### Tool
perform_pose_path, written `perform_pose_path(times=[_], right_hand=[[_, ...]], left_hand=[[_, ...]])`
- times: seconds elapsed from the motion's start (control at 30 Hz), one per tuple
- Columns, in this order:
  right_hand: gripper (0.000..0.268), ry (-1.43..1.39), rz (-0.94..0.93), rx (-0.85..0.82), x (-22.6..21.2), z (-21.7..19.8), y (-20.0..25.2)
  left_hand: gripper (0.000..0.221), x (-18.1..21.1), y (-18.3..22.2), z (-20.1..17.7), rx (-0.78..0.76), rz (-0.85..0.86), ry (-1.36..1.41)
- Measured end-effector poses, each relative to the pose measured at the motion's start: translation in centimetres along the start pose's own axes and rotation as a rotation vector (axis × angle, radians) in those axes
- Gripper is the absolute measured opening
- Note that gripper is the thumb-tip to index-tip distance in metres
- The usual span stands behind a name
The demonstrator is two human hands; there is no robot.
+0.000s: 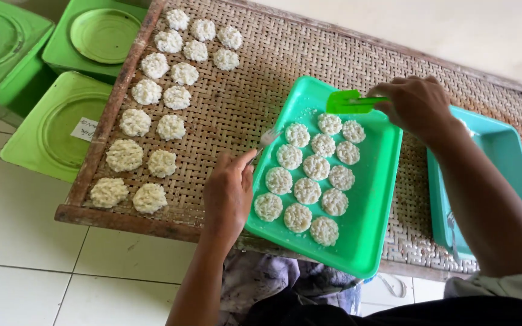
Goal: Arranging small round food items onto a woven mat for drying using a fork and a scraper
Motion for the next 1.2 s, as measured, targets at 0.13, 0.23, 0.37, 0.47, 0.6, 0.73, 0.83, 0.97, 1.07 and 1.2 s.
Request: perform_pose_path(times=[0.13, 0.23, 0.37, 0.47, 0.6, 0.73, 0.83, 0.97, 1.07, 1.2], right_hand=[[0.027, 0.108, -0.088, 0.022, -2.0, -0.8, -4.5], [0.004, 0.308, -0.136, 0.061, -3.2, -1.3, -6.9], [0.017, 0.241, -0.204, 0.073, -2.8, 0.4, -9.5], [0.03, 0.098, -0.285, 0.022, -3.6, 1.7, -10.7], [0.036, 0.15, -0.348, 0.001, -4.7, 0.2, -10.3], [0.035, 0.359, -0.267, 0.062, -5.8, -2.9, -10.2], [0.036, 0.335, -0.331, 0.132, -9.3, -5.9, -9.5], [0.043, 0.526, -0.503, 0.107, -13.7, -8.8, -7.0], [0.041, 0.501, -0.453, 0.157, -11.8, -9.5, -6.7], [0.02, 0.299, -0.282, 0.202, -5.8, -7.1, -6.6]], left_hand=[[0.037, -0.8, 0.9, 0.6, -0.02, -0.063, -0.011], [0.035, -1.2, 1.3, 0.7, -0.046, -0.11, -0.017], [0.036, -1.4, 1.2, 0.5, -0.039, -0.118, 0.025], [0.035, -1.9, 0.9, 0.9, -0.038, -0.116, 0.039], [0.036, -2.2, 0.8, 1.1, -0.032, -0.1, 0.074], [0.035, -1.2, 0.5, 0.6, -0.021, -0.073, 0.099], [0.035, -1.5, 0.7, 0.8, -0.033, -0.078, 0.096], [0.035, -1.7, 0.7, 0.9, -0.029, -0.077, 0.098], [0.035, -1.8, 0.9, 0.8, -0.027, -0.085, 0.083], [0.036, -1.7, 1.1, 0.8, -0.039, -0.105, 0.043]])
Point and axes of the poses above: each hand's wrist, its own y-axis away from the middle knuckle, its own z-axis out of the palm, x = y × z, the point moved 8 cm from there along -y, towards the middle knuckle, and after that the axes turned 7 degrees about -z, right-handed, at the moved point
